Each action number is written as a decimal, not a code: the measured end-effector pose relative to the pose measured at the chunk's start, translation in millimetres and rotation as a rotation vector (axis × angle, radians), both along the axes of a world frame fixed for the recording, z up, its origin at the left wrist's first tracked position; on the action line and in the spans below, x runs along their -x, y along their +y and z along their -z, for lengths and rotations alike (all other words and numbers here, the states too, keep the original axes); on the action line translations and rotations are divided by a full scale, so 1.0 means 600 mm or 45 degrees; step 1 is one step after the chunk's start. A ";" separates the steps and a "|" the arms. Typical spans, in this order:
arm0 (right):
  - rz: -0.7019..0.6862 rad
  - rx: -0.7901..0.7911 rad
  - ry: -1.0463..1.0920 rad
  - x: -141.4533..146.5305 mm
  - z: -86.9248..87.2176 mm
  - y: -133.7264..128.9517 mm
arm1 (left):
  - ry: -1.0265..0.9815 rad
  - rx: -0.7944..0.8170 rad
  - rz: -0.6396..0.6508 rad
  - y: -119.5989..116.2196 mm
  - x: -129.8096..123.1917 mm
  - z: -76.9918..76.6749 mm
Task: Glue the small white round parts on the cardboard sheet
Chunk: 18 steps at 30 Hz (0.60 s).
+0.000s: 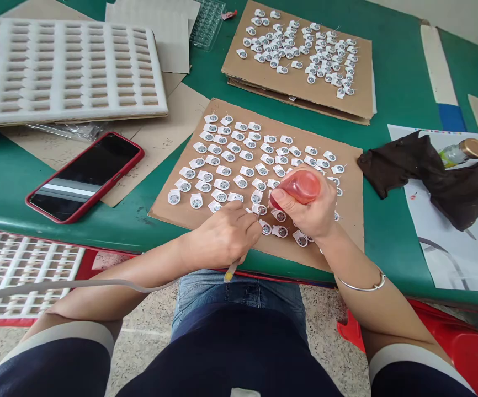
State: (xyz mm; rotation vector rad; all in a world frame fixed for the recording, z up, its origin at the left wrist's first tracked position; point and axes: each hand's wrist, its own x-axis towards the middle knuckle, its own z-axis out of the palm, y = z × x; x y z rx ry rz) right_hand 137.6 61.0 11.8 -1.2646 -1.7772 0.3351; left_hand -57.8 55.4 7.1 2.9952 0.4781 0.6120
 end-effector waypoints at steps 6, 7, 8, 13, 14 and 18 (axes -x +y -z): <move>-0.077 -0.034 -0.006 0.002 0.003 0.003 | -0.028 0.348 -0.039 0.024 0.001 -0.023; -0.071 -0.028 -0.008 0.002 0.003 0.003 | -0.039 0.458 -0.042 0.032 0.001 -0.028; -0.064 -0.018 -0.005 0.001 0.001 0.003 | -0.046 0.575 -0.042 0.042 0.000 -0.033; 0.001 0.037 0.109 -0.013 -0.023 -0.015 | 0.016 1.087 -0.135 0.094 -0.006 -0.044; 0.039 0.031 0.160 -0.015 -0.026 -0.024 | 0.046 1.181 -0.144 0.102 -0.006 -0.042; 0.183 0.005 0.418 -0.009 -0.013 -0.069 | 0.040 1.359 -0.108 0.118 -0.005 -0.030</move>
